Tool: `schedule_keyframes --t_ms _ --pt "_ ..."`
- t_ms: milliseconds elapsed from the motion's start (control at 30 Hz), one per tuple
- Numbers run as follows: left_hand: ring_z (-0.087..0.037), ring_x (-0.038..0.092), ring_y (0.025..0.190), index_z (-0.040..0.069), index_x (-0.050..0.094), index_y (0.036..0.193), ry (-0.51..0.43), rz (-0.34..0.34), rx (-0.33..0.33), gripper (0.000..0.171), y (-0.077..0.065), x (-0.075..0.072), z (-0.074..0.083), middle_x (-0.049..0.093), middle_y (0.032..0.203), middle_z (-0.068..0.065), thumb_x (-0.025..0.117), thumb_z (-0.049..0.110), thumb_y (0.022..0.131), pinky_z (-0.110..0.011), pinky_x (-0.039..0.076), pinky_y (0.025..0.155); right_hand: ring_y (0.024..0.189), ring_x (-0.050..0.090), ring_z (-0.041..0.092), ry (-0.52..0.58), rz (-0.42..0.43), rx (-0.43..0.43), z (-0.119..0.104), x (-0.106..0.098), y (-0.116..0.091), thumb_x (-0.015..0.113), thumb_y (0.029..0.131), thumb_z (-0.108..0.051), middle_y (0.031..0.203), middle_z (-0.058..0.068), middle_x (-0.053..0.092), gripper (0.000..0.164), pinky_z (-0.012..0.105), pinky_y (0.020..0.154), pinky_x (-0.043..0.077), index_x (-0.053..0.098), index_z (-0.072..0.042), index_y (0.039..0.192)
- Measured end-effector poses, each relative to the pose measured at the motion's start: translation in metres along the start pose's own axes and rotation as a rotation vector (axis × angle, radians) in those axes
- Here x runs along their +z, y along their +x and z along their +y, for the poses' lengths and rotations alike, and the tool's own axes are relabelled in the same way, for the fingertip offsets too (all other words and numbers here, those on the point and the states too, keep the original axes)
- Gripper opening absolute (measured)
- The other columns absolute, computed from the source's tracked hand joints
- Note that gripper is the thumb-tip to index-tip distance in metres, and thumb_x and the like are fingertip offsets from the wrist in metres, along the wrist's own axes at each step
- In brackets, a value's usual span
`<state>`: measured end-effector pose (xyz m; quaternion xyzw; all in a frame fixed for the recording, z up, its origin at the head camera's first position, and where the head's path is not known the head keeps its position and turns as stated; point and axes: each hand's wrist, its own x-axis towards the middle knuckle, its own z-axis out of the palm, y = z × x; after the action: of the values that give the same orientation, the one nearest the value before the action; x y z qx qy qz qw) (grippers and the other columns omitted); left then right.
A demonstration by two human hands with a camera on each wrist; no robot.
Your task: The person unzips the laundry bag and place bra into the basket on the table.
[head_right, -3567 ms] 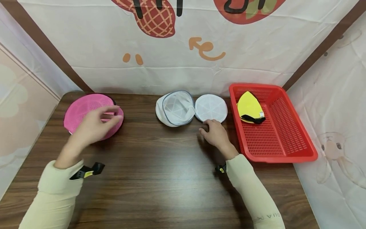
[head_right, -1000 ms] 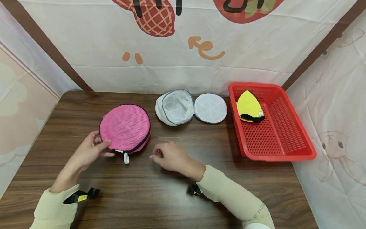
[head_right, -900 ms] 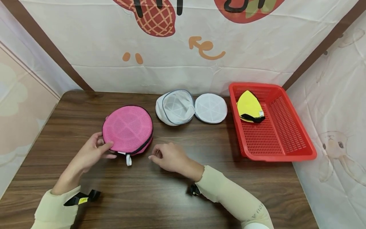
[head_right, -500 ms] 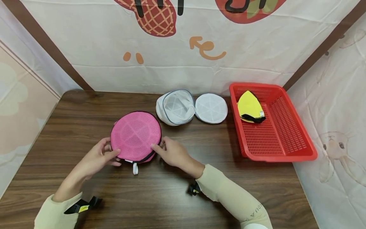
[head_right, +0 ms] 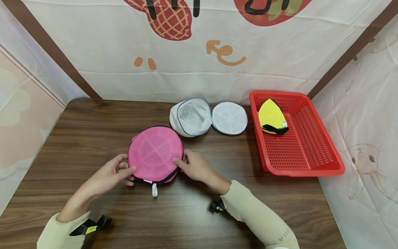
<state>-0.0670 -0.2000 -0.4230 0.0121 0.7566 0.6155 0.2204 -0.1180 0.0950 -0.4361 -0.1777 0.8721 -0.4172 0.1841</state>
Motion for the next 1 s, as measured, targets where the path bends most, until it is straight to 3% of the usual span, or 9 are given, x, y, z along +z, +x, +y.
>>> schedule_keyframes --t_ms 333,600,1000 --pt "-0.031 0.068 0.081 -0.015 0.029 0.142 0.035 -0.067 0.023 0.054 0.006 0.013 0.010 0.065 0.096 -0.021 0.059 0.008 0.103 -0.038 0.064 0.071 0.062 0.058 0.011 -0.033 -0.055 0.041 0.010 -0.034 -0.014 0.066 0.099 -0.036 0.065 -0.005 0.062 0.029 0.026 0.058 0.046 0.062 -0.014 0.081" --pt "-0.033 0.070 0.079 -0.017 0.025 0.143 0.032 -0.118 0.021 0.056 0.013 0.030 0.012 0.066 0.094 -0.022 0.057 0.006 0.104 -0.039 0.064 0.069 0.064 0.063 0.015 -0.040 -0.111 0.081 0.022 -0.053 -0.026 0.066 0.099 -0.037 0.069 -0.001 0.065 0.031 0.030 0.059 0.050 0.063 -0.012 0.080" --pt "-0.029 0.070 0.074 -0.014 0.028 0.142 0.034 -0.111 0.004 0.055 0.027 0.049 0.018 0.066 0.092 -0.022 0.059 0.008 0.103 -0.045 0.064 0.068 0.065 0.062 0.017 -0.050 -0.122 0.128 0.034 -0.074 -0.033 0.067 0.099 -0.037 0.071 0.001 0.065 0.032 0.031 0.061 0.051 0.063 -0.011 0.081"
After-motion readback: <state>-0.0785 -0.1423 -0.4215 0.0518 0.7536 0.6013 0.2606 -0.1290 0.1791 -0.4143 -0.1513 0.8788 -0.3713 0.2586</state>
